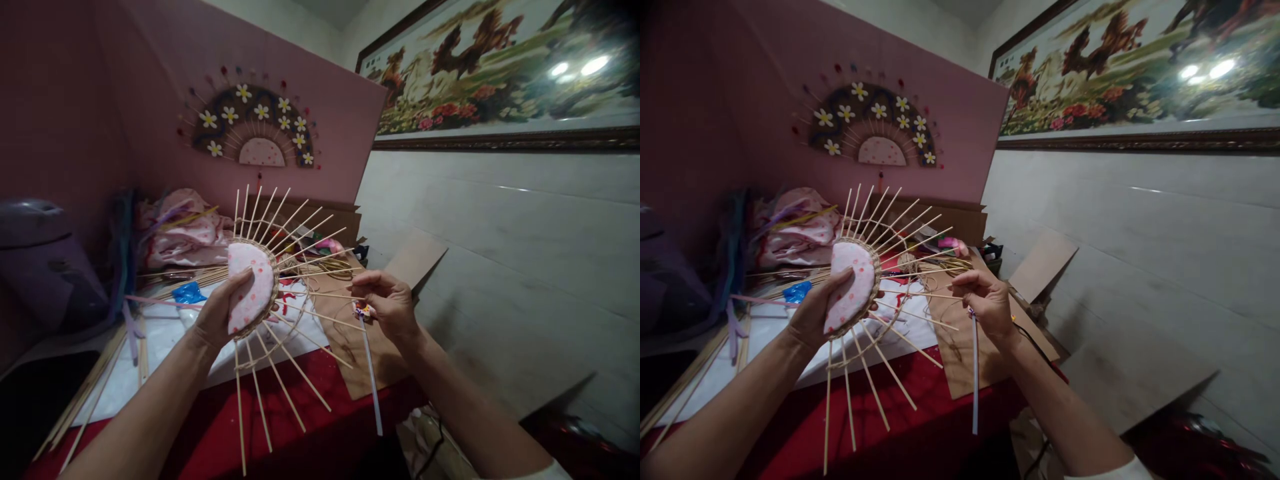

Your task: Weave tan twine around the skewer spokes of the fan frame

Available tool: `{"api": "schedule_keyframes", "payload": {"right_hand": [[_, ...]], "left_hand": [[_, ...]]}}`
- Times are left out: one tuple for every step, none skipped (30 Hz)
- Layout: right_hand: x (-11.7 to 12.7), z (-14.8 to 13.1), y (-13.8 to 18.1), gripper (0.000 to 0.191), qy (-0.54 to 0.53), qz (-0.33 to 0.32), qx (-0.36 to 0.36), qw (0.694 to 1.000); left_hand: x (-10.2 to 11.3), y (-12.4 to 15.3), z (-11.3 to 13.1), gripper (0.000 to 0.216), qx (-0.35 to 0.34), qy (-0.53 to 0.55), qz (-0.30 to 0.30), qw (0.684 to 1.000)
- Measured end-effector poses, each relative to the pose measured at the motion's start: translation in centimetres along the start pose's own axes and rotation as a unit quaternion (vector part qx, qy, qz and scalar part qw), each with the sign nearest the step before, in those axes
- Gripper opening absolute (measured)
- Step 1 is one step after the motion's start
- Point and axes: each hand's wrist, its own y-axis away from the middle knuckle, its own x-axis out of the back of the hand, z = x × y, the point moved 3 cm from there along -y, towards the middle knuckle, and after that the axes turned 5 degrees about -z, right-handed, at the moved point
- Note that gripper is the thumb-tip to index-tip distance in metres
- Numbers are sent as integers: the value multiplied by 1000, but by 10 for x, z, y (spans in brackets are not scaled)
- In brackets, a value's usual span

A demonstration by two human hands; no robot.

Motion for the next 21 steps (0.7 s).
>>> {"api": "schedule_keyframes", "payload": {"right_hand": [[-1,-1,1,8,2,2,10,1000],[-1,-3,2,8,6,4,19,1000],[-2,-5,2,9,13,4,28,1000],[-3,-7,3,9,23,1,42,999],[-4,-9,3,10,36,-4,61,997],[-5,-12,2,10,49,-11,84,995],[-6,-14,2,11,64,-18,107,992],[-6,-16,1,12,78,-21,127,989],[-6,-17,0,12,89,-21,142,986],[-5,-18,-1,12,97,-19,149,984],[-4,-18,-3,11,104,-15,149,983],[-2,-18,-4,9,110,-13,146,983],[-1,-17,-5,8,117,-12,142,983],[0,-17,-6,7,125,-12,139,982],[0,-17,-7,6,135,-14,139,981],[1,-18,-7,6,147,-15,143,979],[1,-19,-8,5,159,-14,150,976],[1,-21,-8,5,172,-12,158,972],[1,-22,-8,5,184,-9,167,969],[1,-24,-8,5,196,-7,175,965],[1,-26,-8,5,207,-6,182,961]], "left_hand": [[0,0,0,24,1,2,-1,1000],[0,-1,0,24,3,3,-2,1000],[1,-1,0,24,3,3,-3,1000],[1,-1,0,24,5,2,-4,1000],[1,-1,0,24,6,1,-5,1000],[2,-1,0,24,6,0,-5,1000],[2,-1,0,24,6,-2,-5,1000],[3,0,0,23,3,-3,-4,1000],[3,-1,0,22,1,-4,-3,1000],[3,-1,0,22,2,-5,-5,1000],[3,-1,0,22,2,-6,-7,1000],[3,-1,0,21,5,-6,-11,1000],[3,-1,0,21,8,-5,-13,1000],[4,-1,-1,21,10,-3,-10,1000],[4,-1,-1,20,13,-2,-7,1000],[5,-1,-1,20,15,1,-2,1000],[5,-1,-2,20,18,4,1,1000],[6,-2,-2,21,20,6,4,1000],[6,-2,-2,21,22,7,5,1000],[7,-2,-2,22,24,4,8,1000],[7,-2,-2,22,25,0,13,1000]]}}
